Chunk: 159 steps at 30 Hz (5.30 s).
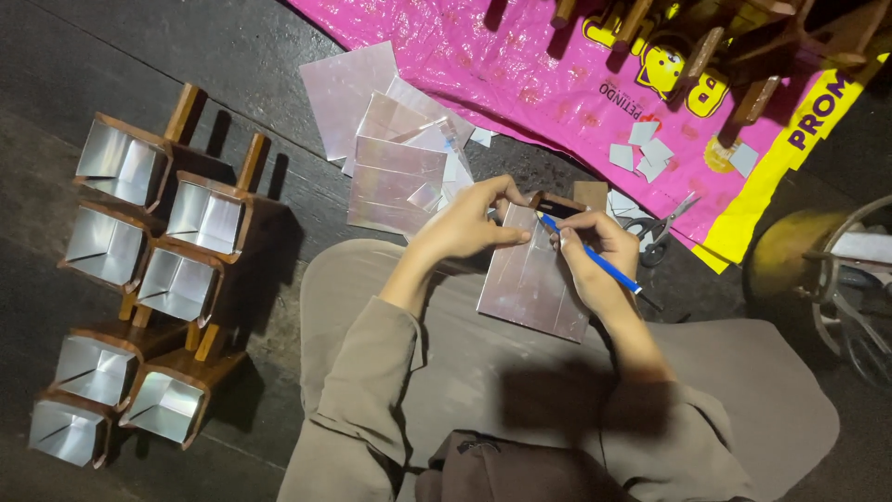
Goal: Cutting and fitting reflective paper liners into small wooden box frames.
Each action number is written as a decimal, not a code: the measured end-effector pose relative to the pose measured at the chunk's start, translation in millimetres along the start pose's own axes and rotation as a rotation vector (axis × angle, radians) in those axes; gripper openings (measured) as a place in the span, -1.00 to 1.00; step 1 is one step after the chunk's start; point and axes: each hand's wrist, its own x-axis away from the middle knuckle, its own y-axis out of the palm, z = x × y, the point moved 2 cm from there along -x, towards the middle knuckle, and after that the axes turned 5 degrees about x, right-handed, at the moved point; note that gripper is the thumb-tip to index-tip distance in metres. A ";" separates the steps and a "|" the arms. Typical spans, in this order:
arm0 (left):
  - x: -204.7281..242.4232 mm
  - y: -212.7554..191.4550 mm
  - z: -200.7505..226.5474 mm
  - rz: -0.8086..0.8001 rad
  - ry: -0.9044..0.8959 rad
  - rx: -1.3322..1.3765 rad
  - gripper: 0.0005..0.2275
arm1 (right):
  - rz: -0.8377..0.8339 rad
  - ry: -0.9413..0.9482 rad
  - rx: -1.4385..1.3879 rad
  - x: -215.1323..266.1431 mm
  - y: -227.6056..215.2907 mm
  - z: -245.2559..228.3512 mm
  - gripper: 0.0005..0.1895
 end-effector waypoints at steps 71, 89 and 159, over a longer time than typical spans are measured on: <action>-2.4 4.6 24.0 0.305 -0.100 -0.143 -0.62 | 0.584 0.354 -0.584 -26.7 -54.0 36.8 -0.88; -5.0 -0.9 11.3 0.113 -0.050 0.047 -0.79 | 0.074 0.271 0.256 -20.9 -53.7 51.6 -0.86; 4.9 4.0 39.2 0.186 -0.019 -0.019 -0.68 | 0.222 0.128 -0.130 -10.4 -42.9 42.4 -0.91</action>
